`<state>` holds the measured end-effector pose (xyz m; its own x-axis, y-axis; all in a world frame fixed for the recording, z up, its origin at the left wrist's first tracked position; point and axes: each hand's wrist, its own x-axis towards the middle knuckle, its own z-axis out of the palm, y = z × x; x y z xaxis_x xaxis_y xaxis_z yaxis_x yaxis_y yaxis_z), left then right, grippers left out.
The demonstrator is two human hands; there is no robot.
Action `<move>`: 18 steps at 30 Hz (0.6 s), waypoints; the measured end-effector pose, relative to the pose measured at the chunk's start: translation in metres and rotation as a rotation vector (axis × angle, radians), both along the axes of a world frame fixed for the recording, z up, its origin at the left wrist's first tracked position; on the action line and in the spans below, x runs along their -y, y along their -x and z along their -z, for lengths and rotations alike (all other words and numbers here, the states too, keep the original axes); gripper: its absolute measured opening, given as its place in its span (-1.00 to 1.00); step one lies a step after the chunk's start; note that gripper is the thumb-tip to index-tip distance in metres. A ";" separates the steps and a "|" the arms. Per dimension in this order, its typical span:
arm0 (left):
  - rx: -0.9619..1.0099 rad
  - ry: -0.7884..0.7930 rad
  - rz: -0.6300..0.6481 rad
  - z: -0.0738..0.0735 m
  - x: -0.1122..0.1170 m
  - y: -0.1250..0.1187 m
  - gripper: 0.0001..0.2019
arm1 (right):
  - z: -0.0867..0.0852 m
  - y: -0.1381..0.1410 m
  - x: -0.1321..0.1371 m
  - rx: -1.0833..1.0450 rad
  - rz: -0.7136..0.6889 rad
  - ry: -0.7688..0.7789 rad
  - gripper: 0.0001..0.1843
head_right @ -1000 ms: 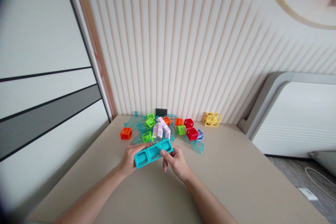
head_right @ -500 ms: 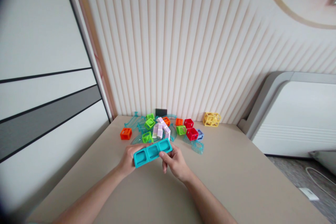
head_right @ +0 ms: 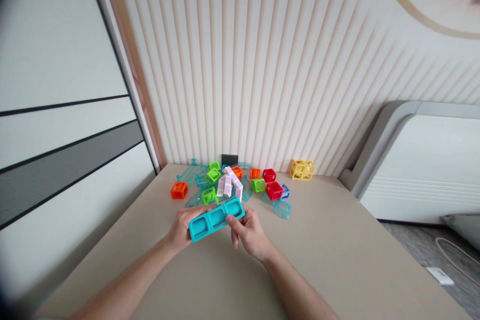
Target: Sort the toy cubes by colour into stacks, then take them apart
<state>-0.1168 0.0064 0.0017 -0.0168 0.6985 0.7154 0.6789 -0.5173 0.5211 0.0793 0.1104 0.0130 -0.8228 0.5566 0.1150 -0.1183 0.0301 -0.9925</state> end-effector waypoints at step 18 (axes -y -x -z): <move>0.183 0.084 -0.072 -0.015 0.005 -0.014 -0.72 | 0.008 0.006 0.005 -0.224 0.082 0.045 -0.06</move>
